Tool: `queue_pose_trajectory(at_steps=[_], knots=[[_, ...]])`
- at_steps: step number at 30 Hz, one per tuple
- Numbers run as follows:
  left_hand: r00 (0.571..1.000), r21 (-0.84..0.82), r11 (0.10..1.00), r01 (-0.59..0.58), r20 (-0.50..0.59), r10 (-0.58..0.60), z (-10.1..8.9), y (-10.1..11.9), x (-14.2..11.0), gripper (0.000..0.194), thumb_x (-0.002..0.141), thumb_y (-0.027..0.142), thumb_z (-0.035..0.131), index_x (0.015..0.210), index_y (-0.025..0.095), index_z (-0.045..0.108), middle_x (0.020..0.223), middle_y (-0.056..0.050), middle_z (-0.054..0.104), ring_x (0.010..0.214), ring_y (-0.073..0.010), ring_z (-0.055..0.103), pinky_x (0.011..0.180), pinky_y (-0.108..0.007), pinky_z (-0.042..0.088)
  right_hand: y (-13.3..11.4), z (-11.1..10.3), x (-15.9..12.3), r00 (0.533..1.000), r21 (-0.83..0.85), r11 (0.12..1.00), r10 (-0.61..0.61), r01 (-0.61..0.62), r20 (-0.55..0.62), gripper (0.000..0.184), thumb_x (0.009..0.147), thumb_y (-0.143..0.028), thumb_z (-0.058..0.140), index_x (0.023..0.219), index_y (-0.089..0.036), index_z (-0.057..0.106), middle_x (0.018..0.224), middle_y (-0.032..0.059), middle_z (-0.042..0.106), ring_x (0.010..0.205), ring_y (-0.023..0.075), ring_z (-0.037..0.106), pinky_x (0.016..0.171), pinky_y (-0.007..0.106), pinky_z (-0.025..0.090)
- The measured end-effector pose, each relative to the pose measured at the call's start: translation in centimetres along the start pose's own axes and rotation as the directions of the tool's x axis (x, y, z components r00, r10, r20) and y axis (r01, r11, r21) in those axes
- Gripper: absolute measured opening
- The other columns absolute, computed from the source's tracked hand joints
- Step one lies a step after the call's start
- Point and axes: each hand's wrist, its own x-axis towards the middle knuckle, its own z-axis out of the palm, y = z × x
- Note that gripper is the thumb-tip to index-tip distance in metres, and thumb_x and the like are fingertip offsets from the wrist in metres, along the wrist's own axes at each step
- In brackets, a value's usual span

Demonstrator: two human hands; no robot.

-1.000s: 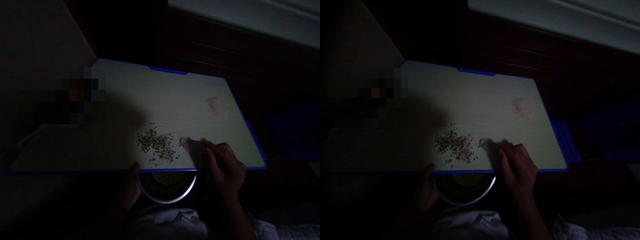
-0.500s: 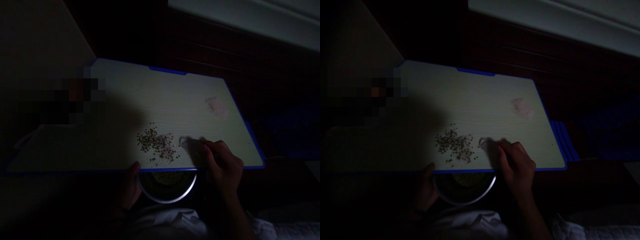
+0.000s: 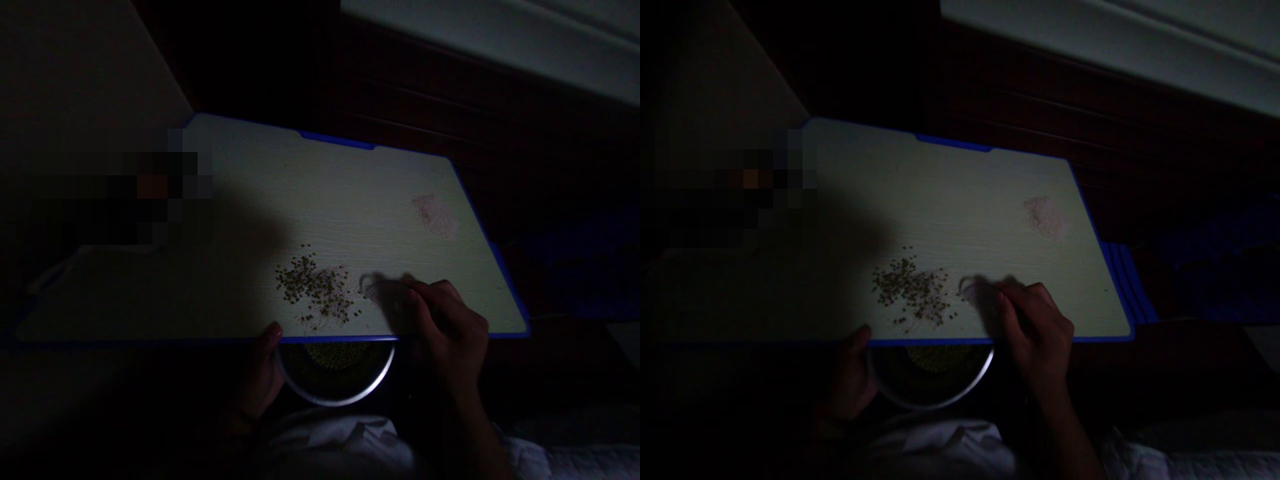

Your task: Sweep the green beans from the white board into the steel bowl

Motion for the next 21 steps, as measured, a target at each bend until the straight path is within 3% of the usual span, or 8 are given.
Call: queue_pose_trajectory(at_steps=[7,14,21], knots=[[0.997,-0.011,1.000,0.003,0.074,-0.002,-0.09,-0.07,-0.11,0.033,0.056,0.044,0.088,0.077,0.020,0.077,0.103,-0.012,0.081,0.136,-0.0433,0.053,0.114,-0.054,0.044,-0.13,0.24,0.47,0.995,0.028,0.996,-0.080,0.079,0.056,0.021,0.095,-0.018,0.067,0.112,-0.025,0.076,0.094,0.0025,0.076,0.079,0.0161,0.065,0.069,0.032,0.051],[0.999,-0.035,0.999,-0.027,0.021,0.027,0.02,0.03,-0.19,0.028,0.053,0.039,0.089,0.070,0.022,0.074,0.101,-0.009,0.081,0.136,-0.0412,0.054,0.114,-0.053,0.044,0.07,-0.01,-0.07,0.999,0.053,0.998,0.034,-0.032,-0.022,0.015,0.094,-0.021,0.069,0.106,-0.024,0.078,0.085,0.0010,0.071,0.072,0.0153,0.062,0.063,0.030,0.048],[1.000,-0.022,1.000,0.013,-0.001,-0.013,0.55,0.17,-0.37,0.043,0.045,0.043,0.091,0.078,0.018,0.077,0.107,-0.013,0.080,0.137,-0.0441,0.052,0.114,-0.055,0.044,-0.01,-0.20,-0.12,0.999,0.060,0.998,-0.027,0.026,0.024,0.011,0.093,-0.019,0.070,0.100,-0.024,0.077,0.081,-0.0015,0.068,0.072,0.0131,0.061,0.062,0.027,0.046]])
